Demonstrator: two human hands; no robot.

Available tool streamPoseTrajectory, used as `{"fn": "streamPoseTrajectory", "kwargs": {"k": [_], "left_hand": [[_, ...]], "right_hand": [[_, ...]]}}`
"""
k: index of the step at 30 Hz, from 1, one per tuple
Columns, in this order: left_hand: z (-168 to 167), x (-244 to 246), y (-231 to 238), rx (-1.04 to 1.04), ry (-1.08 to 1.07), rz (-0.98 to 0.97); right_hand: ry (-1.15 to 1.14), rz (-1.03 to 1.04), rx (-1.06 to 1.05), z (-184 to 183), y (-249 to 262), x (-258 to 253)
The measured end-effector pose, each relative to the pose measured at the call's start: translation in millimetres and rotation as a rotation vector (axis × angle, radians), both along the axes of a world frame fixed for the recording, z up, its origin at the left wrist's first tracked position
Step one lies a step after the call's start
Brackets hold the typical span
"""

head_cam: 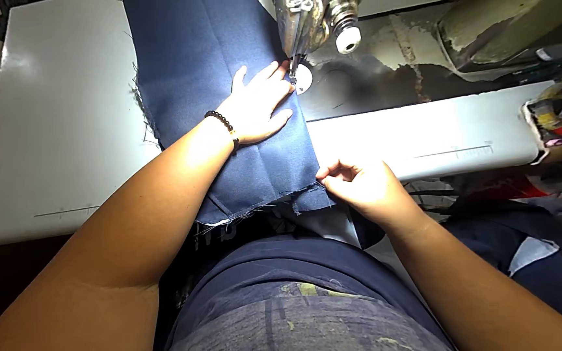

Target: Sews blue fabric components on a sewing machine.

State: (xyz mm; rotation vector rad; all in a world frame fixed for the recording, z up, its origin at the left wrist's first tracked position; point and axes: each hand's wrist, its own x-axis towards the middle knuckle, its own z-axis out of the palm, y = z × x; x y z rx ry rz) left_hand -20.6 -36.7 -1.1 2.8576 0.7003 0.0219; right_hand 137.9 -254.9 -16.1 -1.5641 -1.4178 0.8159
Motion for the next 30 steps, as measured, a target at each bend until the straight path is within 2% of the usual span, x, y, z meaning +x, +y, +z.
{"fn": "streamPoseTrajectory", "kwargs": {"k": [5,8,10,12,15,18,22,25,28,30], "left_hand": [[4,-2,-12,0.094,-0.007,0.059],[4,-7,-60,-0.042,-0.246,0.287],[-2,-17,-102,-0.191,-0.462,0.336],[-16,-30,-126,-0.201,-0.531,0.229],[-29,-43,-130,0.073,-0.478,-0.004],[-27,-43,-124,0.265,-0.499,-0.088],[-23,-30,-113,0.392,-0.724,-0.136],[-17,-23,-112,0.335,-0.797,-0.189],[-11,-28,-113,0.213,-0.864,-0.107],[-6,-33,-113,0.052,-0.975,0.007]], "right_hand": [[0.000,-0.005,-0.008,-1,2,0],[0.099,0.025,0.002,2,1,1],[0.228,0.034,0.003,3,-1,0],[0.372,0.024,-0.002,3,-4,-3],[0.554,-0.007,-0.052,7,-4,-13],[0.793,-0.051,-0.113,15,-2,-24],[0.950,-0.100,-0.134,22,-2,-34],[0.813,-0.068,-0.065,22,-1,-33],[0.416,-0.019,0.206,20,13,-22],[0.147,0.023,0.357,24,25,-13]]}}
